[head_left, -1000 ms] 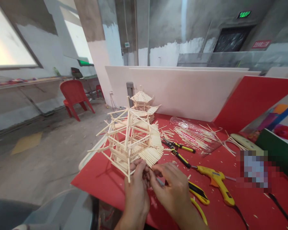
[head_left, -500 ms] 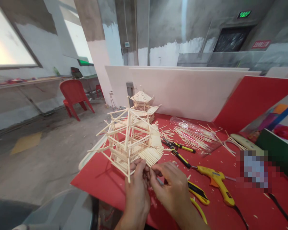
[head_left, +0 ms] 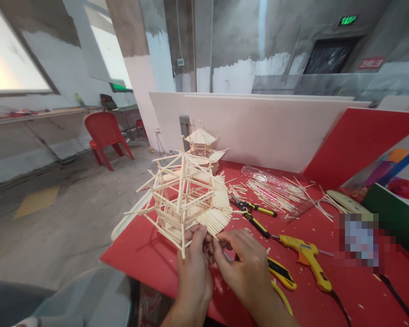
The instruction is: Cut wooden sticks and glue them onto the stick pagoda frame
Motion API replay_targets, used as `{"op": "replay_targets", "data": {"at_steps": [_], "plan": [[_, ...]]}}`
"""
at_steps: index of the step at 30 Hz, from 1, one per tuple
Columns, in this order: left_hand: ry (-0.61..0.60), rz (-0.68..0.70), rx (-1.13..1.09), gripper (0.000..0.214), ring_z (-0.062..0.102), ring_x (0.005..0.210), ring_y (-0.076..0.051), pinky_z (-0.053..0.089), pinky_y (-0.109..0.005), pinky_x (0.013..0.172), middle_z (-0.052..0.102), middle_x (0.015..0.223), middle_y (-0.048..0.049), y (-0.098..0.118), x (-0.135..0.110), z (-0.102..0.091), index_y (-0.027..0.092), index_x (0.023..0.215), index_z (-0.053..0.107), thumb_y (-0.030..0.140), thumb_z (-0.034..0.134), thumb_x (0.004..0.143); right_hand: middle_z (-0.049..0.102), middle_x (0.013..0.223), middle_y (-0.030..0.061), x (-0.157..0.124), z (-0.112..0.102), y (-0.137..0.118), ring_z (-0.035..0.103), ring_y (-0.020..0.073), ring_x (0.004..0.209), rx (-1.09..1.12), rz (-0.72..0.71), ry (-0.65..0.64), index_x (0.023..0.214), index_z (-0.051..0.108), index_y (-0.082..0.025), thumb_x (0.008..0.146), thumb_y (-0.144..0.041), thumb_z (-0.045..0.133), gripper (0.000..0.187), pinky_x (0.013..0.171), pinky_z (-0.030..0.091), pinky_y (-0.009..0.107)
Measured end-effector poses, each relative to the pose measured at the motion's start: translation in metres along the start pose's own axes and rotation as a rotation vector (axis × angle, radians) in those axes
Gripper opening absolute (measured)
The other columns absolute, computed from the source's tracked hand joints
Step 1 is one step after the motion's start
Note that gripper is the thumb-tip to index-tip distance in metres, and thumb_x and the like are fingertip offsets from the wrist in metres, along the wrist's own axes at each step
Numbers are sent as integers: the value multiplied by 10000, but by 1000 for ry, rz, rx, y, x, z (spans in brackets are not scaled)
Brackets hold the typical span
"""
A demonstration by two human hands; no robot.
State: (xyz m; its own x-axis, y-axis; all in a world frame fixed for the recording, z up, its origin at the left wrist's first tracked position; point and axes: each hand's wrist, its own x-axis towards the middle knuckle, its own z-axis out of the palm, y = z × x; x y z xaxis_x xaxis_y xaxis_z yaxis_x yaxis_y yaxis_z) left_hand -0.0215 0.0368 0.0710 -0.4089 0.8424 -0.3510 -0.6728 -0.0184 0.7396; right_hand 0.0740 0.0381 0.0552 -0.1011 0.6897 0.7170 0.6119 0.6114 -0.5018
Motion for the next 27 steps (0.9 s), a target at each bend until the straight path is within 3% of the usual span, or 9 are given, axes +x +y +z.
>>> {"op": "replay_targets", "data": {"at_steps": [21,24,27], "plan": [[-10,-17,-3,182,485,477,-78,375,-182,448,563,572,61,0,1,-2,189,740,588,248,746,675,606,652,-6,2,1,0,528,134,621,46,9,-39,775,623,-193,862,-135,581,113,613,380,260],[-53,-37,30,217,454,445,-80,367,-193,431,538,546,60,2,-3,-8,192,711,573,337,734,713,607,629,-18,4,-5,-3,531,119,590,107,26,-55,760,636,-200,850,-134,587,122,585,382,243],[-86,-45,187,350,429,434,-102,359,-216,415,469,487,53,1,-15,-27,196,639,534,491,676,762,619,631,-28,2,-26,-2,534,98,555,201,123,-109,735,642,-207,835,-154,608,118,549,392,217]]}}
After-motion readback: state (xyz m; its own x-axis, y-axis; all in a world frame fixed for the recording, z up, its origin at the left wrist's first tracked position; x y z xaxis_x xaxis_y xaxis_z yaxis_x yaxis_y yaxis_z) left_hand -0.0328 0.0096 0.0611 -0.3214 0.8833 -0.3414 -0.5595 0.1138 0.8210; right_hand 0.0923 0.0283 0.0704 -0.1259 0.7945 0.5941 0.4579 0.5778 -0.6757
